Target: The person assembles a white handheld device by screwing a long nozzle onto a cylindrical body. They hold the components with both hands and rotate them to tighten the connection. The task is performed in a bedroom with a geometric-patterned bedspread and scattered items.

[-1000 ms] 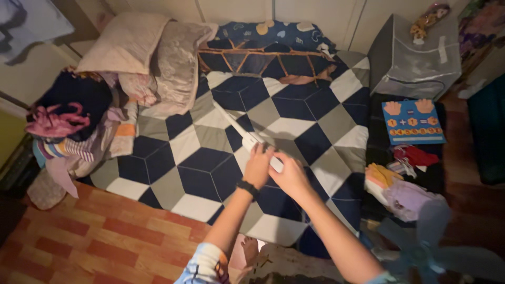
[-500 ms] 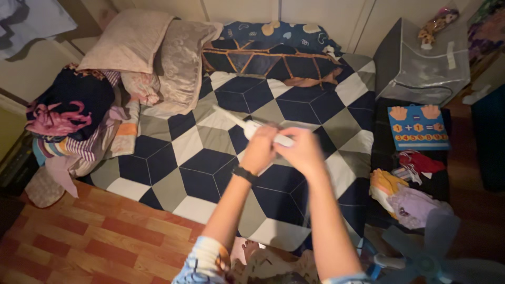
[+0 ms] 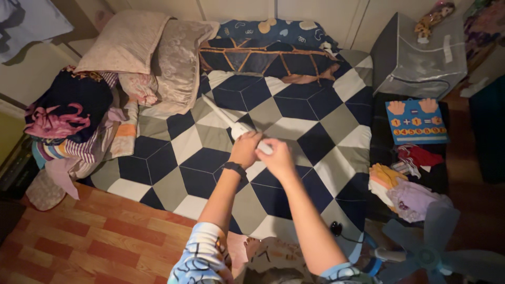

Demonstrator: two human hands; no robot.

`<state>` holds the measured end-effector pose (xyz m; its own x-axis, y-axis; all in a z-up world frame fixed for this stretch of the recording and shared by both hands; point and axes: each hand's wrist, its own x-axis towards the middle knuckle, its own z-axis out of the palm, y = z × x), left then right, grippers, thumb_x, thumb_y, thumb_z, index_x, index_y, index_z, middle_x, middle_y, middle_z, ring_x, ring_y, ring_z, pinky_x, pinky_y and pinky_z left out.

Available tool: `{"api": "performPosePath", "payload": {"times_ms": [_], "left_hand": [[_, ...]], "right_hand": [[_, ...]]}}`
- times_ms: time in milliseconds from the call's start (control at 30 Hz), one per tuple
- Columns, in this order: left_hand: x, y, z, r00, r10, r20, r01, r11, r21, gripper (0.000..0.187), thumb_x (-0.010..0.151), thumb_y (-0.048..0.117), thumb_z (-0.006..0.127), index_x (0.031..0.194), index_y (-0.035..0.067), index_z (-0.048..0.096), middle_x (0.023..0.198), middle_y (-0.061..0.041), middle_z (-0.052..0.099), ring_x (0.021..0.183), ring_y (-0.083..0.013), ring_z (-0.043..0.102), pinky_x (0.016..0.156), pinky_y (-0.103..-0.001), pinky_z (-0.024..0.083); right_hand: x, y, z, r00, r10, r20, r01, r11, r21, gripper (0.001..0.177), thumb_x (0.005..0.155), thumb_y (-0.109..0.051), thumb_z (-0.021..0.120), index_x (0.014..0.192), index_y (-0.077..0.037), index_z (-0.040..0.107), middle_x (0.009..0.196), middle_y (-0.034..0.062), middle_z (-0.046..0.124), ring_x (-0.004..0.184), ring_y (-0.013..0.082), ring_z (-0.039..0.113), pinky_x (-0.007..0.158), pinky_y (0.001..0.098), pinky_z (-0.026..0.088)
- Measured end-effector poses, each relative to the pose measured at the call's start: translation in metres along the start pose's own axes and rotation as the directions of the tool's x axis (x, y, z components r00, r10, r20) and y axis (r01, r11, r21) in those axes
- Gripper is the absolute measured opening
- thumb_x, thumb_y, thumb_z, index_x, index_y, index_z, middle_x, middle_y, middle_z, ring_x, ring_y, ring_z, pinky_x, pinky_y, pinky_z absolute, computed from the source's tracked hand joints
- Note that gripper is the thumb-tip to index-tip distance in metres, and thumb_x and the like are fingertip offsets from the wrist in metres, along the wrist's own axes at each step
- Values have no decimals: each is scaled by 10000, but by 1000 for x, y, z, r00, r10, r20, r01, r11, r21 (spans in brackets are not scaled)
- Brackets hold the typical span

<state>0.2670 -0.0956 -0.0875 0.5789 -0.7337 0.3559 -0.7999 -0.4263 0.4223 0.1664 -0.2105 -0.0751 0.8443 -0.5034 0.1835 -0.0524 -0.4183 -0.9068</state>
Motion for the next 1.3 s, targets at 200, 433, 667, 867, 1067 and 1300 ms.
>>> {"api": "performPosePath", "payload": {"times_ms": [200,433,667,867,1067,1300], "left_hand": [[-14,50,-11,997,63,-43,-62,998,27,404,696,124,746,1090,72,674,1108,-136,660,1102,-397,599,1027,-500,434],[-9,115,-66,977,146,-158,-139,989,56,265,776,163,731,1015,67,664,988,-131,617,1034,-359,612,1055,-516,439],[-25,36,-46,986,-7,-165,27,992,120,377,806,128,703,1168,63,619,1135,-129,675,1096,-347,646,905,-439,541],[-54,-55,-15,983,-181,-35,185,967,177,499,794,95,706,1288,136,652,1231,-139,667,1149,-342,635,892,-431,539],[-62,-33,-11,988,-121,-99,135,981,142,569,621,123,769,1185,123,700,1210,-103,693,1170,-323,615,1048,-486,420],[-12,80,-63,988,17,-156,21,970,240,285,782,194,796,1041,131,695,964,-61,728,938,-282,683,915,-438,445]], "right_hand": [[-10,6,-39,989,137,52,-131,986,-98,375,726,-204,901,1001,7,759,764,169,747,698,204,687,643,338,549],[-23,-69,-113,979,-131,156,116,988,104,297,778,-152,861,1016,-3,765,883,104,789,834,135,704,839,323,557],[-6,-62,-32,973,-160,167,146,985,93,309,800,-134,858,1062,-15,744,879,104,759,887,130,711,802,329,568],[-15,-12,57,947,-239,214,195,958,209,370,781,-64,801,1135,-27,702,963,150,770,872,173,734,774,307,565],[-21,-22,34,948,-138,288,53,957,284,479,753,-64,799,1209,-60,653,1014,129,769,905,177,742,773,311,583],[-35,-111,-91,964,-265,13,265,958,-106,443,771,-191,846,1188,-91,734,964,176,764,877,288,757,737,353,584]]}}
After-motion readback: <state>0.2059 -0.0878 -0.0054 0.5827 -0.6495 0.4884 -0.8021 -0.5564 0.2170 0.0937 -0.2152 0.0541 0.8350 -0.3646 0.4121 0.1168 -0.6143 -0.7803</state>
